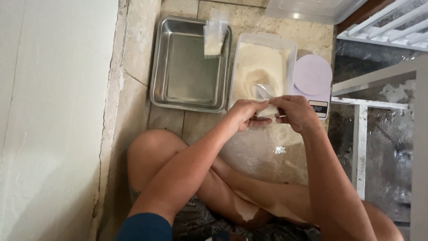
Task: The person scoops a white powder from a plastic container using a spoon and transfers it into small plastic bags. Each filled bag is placed on a digital scale, then moved to a metal tray. The process is repeated multiple times.
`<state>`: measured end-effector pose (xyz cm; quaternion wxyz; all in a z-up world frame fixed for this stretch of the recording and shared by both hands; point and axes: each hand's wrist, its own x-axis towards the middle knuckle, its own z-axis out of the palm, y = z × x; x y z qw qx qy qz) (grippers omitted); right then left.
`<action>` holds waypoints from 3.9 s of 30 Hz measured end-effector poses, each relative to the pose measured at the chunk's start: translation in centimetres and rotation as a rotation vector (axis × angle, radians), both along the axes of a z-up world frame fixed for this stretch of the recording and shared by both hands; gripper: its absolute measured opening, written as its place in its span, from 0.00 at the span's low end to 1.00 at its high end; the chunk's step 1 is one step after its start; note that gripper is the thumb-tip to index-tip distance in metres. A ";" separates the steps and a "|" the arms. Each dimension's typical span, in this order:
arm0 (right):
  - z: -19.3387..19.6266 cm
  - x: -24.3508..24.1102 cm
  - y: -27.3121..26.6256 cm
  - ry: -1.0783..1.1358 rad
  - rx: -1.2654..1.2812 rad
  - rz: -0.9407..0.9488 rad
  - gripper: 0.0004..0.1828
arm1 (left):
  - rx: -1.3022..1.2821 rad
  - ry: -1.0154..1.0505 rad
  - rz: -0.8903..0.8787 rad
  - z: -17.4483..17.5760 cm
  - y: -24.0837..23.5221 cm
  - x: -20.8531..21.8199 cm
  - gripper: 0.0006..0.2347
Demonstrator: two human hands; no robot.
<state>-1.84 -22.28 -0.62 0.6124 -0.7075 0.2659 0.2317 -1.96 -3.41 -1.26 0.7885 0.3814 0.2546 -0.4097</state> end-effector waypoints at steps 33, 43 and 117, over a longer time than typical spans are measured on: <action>-1.7 0.4 -13.6 -0.247 -0.592 -0.397 0.20 | 0.904 -0.983 -0.098 -4.6 0.4 2.1 0.19; -3.1 -3.2 -17.8 0.121 -0.373 -0.959 0.16 | 0.931 -1.064 -0.076 -2.7 1.4 2.1 0.22; 2.0 -1.1 -0.4 -0.143 -0.051 0.116 0.21 | 0.032 -0.239 0.079 -0.6 -0.5 -0.1 0.22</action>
